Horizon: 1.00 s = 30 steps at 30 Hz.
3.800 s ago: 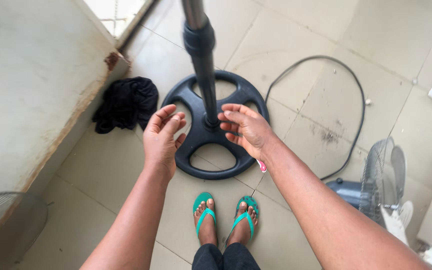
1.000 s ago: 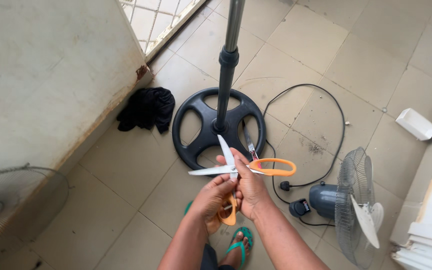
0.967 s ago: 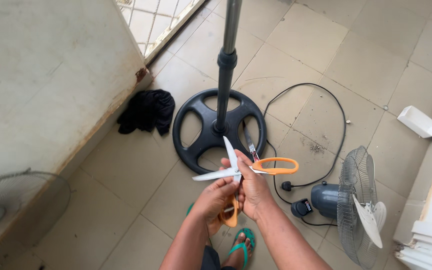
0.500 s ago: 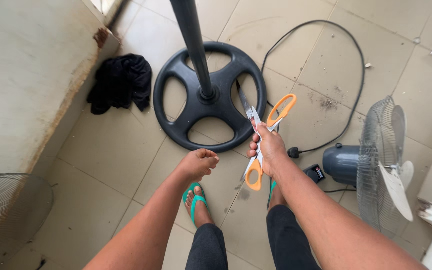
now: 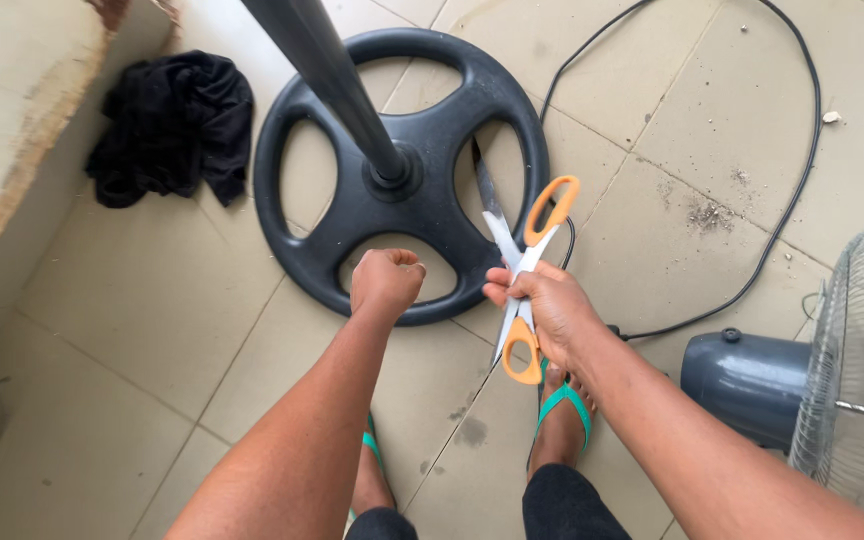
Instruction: The person uses a knife and scissors to pry and unscrew fasteners on a standing fan base, then removes the pole and wipes it with a cloth.
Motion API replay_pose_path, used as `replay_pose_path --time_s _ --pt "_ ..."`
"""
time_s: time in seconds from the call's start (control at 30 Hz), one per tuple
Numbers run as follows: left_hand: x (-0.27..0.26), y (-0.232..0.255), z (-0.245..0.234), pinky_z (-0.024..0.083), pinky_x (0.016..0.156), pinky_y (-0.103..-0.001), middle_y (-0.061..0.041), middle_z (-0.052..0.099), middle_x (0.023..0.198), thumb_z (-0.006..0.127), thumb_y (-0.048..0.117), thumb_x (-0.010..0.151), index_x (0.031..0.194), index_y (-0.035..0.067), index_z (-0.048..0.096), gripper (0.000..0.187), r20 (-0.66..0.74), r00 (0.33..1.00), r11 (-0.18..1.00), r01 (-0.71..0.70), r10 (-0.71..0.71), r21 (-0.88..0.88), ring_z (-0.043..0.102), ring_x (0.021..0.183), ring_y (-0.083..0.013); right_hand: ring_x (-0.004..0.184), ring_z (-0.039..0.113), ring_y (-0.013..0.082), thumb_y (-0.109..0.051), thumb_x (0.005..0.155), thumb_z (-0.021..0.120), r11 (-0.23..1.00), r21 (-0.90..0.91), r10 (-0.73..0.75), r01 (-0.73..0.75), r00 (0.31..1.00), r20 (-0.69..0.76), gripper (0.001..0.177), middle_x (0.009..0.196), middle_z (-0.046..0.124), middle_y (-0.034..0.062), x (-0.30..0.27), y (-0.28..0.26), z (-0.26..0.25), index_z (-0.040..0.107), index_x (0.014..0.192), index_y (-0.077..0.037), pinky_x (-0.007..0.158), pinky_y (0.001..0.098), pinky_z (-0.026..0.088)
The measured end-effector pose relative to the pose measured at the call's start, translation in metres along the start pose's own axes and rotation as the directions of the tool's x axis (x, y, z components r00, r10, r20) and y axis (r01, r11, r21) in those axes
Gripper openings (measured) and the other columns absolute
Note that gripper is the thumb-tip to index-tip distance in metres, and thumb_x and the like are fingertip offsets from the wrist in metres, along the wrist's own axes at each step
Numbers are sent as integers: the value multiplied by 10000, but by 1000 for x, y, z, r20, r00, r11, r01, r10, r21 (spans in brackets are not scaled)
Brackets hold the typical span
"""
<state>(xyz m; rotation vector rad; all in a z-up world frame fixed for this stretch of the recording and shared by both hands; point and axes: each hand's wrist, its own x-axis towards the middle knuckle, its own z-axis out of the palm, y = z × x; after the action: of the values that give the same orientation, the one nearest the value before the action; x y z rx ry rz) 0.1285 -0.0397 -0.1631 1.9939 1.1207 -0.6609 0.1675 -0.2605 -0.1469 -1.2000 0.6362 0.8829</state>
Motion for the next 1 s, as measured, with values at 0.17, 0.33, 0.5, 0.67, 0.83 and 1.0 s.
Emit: replay_pose_path --time_s 0.17,0.33,0.5,0.67,0.83,1.0 --pt "37 18 20 452 1101 -424 -26 491 1458 846 411 792 1401 223 522 716 -146 989 996 17 -4 87 451 1378 -284 901 768 302 -163 1015 403 997 -48 56 -55 998 33 434 1195 692 225 7 -14 31 386 1448 -133 748 372 652" --pt "86 42 21 419 1074 -553 -30 321 1531 996 496 561 1535 253 190 1288 -311 947 997 79 -78 -10 254 1465 -281 824 752 283 -269 1045 342 964 -267 26 -8 998 64 381 1134 732 198 27 -26 46 408 1392 -126 672 396 644" --pt "120 56 7 373 1122 -499 14 395 1479 979 457 554 1476 307 374 1113 -391 919 997 -33 55 63 272 1456 -257 824 764 226 -271 1053 322 973 -229 8 -7 1000 2 339 1120 748 172 41 -20 54 421 1345 -129 623 311 656" --pt "118 44 -2 322 1186 -458 -7 503 1418 962 336 603 1337 219 564 844 -486 811 945 -297 325 137 355 1405 -315 801 746 193 -251 1051 339 984 -177 -5 2 1000 -20 345 1118 744 155 41 -18 66 435 1358 -126 566 291 625" --pt "93 49 -14 497 988 -440 -85 568 1259 858 206 637 1316 138 497 773 -531 782 814 -518 326 -262 612 1154 -311 786 728 179 -249 1038 360 984 -175 15 -19 1000 -24 365 1114 723 131 43 -25 76 427 1381 -145 564 299 608" --pt "51 63 -54 533 952 -421 -108 554 1167 855 168 666 1197 125 535 623 -592 678 722 -656 435 -221 653 1079 -289 799 715 164 -115 999 455 937 -349 30 -35 999 -22 398 1107 731 125 47 -36 96 503 1394 -114 633 316 628"
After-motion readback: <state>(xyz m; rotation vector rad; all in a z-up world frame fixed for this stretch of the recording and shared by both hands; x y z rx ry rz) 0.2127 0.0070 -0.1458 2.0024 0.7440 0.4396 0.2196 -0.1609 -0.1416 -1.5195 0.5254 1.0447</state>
